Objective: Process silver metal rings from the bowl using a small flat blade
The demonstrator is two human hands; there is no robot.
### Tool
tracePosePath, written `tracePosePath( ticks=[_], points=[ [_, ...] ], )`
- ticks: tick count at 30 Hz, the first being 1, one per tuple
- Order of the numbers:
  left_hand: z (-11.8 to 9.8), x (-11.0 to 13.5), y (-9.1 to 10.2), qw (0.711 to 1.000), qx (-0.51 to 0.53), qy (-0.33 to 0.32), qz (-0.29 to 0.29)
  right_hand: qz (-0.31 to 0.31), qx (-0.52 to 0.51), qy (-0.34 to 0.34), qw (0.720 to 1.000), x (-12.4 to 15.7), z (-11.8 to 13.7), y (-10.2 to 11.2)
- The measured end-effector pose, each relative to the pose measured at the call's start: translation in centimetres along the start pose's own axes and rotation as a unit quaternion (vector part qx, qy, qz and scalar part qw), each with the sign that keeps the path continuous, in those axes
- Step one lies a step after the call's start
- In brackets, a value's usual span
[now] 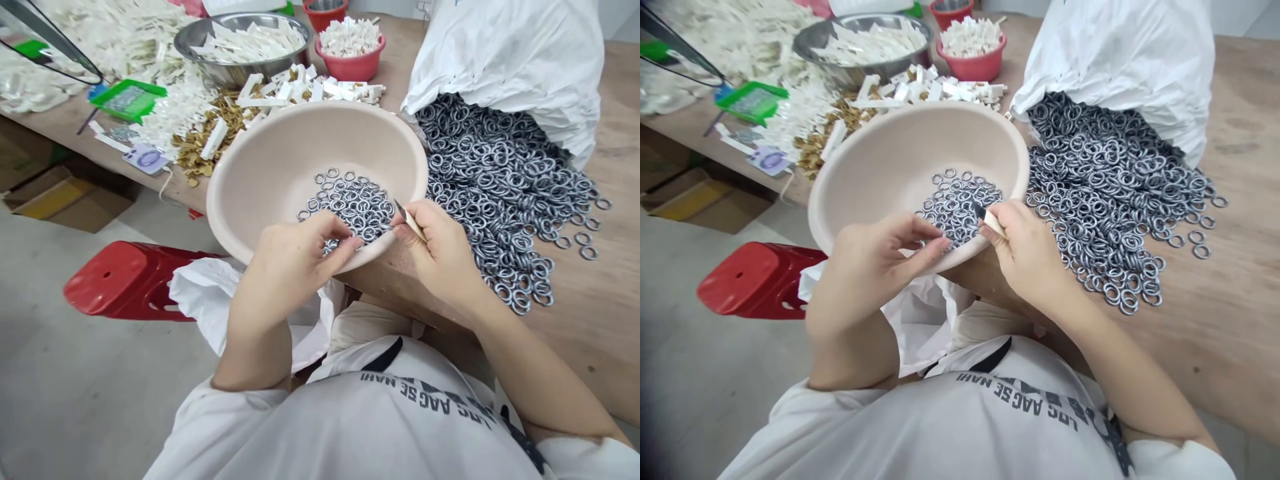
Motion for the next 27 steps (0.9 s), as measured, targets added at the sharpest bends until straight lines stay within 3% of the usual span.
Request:
tracePosePath(
  ticks=[2,4,7,9,12,14,16,21,24,27],
  points=[
    [-0.1,0.0,0.0,1.000,0.024,-0.011,-0.015,-0.008,-0.026,-0.007,1.000,0.2,0.0,0.0],
    [-0.9,0.1,-0.7,0.996,0.044,-0.062,-0.038,-0.008,-0.056,-0.006,0.998,1.1,0.1,0.4],
    [-2.7,0.5,-2.9,0.984,0.087,-0.153,-0.039,-0.002,-0.074,0.000,0.997,3.0,0.1,1.1],
    [-3.8,1.0,-4.7,0.977,0.134,-0.167,-0.015,-0.029,-0.061,0.004,0.998,4.5,-0.3,1.5],
    [-4.8,1.4,-7.1,0.969,0.211,-0.116,0.053,-0.085,-0.032,0.028,0.995,6.6,-1.4,2.0],
    [-5.1,1.6,-8.5,0.949,0.280,-0.080,0.121,-0.103,-0.030,0.034,0.994,7.9,-2.2,2.2],
    [-5.2,1.7,-9.8,0.919,0.356,-0.059,0.161,-0.100,-0.059,-0.018,0.993,9.0,-3.0,2.2],
    [-4.9,2.2,-13.2,0.867,0.466,-0.017,0.177,-0.049,-0.244,-0.213,0.945,11.2,-4.5,1.8],
    [-4.8,2.5,-14.7,0.846,0.503,0.010,0.176,-0.070,-0.218,-0.240,0.943,12.2,-4.9,2.2],
    [-4.9,2.6,-15.5,0.835,0.524,0.021,0.167,-0.040,-0.153,-0.204,0.966,13.0,-4.8,2.6]
  ],
)
Point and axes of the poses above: each hand's wrist, its own x-axis away from the middle knuckle, its own y-axis out of the back of the hand, z = x × y, the point moved 1 cm from there along -x, towards the middle knuckle, and after that the axes turned 10 degrees about x, right-handed, at the moved point
